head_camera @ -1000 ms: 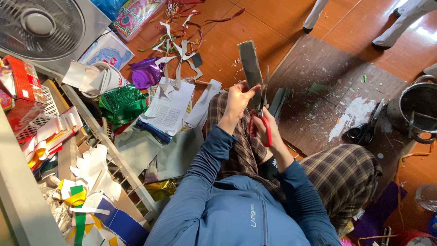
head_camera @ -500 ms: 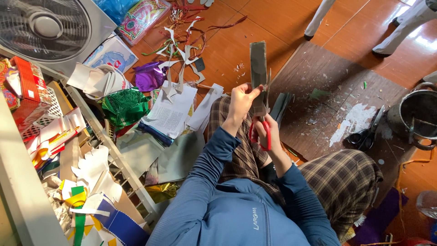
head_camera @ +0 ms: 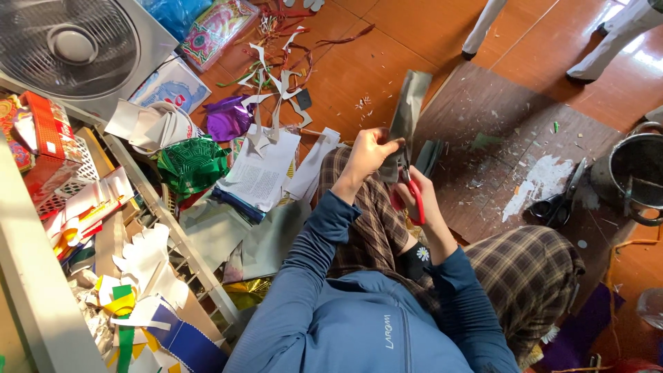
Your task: Cut and shape a piece of grey foam using scissors
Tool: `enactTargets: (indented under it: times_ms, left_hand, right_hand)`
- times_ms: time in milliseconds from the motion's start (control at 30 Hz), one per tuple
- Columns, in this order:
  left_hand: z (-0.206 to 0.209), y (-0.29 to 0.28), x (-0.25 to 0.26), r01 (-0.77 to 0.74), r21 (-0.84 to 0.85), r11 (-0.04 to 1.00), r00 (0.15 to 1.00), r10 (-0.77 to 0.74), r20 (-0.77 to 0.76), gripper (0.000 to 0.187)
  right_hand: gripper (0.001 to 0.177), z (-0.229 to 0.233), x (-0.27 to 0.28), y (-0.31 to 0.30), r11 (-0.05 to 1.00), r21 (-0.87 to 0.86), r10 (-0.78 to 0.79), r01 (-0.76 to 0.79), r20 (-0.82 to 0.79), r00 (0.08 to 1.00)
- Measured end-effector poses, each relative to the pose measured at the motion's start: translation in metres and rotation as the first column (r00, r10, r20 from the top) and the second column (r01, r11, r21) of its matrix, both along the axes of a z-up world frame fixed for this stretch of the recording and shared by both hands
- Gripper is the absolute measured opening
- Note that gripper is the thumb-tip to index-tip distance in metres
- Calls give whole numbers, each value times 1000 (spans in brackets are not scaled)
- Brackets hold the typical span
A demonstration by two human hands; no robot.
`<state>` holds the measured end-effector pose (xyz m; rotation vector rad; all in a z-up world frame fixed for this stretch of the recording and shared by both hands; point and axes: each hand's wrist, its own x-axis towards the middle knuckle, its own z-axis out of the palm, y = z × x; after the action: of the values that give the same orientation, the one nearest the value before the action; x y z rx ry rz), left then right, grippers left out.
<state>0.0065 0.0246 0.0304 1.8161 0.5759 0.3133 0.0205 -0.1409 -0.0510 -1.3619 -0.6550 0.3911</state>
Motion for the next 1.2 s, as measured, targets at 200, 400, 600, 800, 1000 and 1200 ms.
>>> enactTargets:
  times_ms: [200,400,600,800,1000,1200]
  left_hand:
    - [-26,-6,-3,62,-9,998,997,-62,-48,29]
    - [-26,-6,-7,72,-26,997,992,-74,-99,23]
    - [-26,12,-9,137,6,991,990,-137,-23,37]
    - [-30,18,2,85,-14,996,989,-83,120,22]
    - [-63,8,-4,249,-66,966,943,-226,244,37]
    - [-32,-11,2,-33,-377,926,971,119,209,23]
  right_hand:
    - [18,-39,9,6,999,51,-2,4,-41,999]
    - [4,-30,5,9,998,47,-27,36,-169,985]
    - [14,-10,4,3,999,-30,-24,20,-155,988]
    - [5,5,-3,-7,998,12,64,-63,-84,994]
    - [6,-67,24,11,982,175,114,-76,-216,970]
    - [9,-7,12,4,998,-34,42,-47,-154,987]
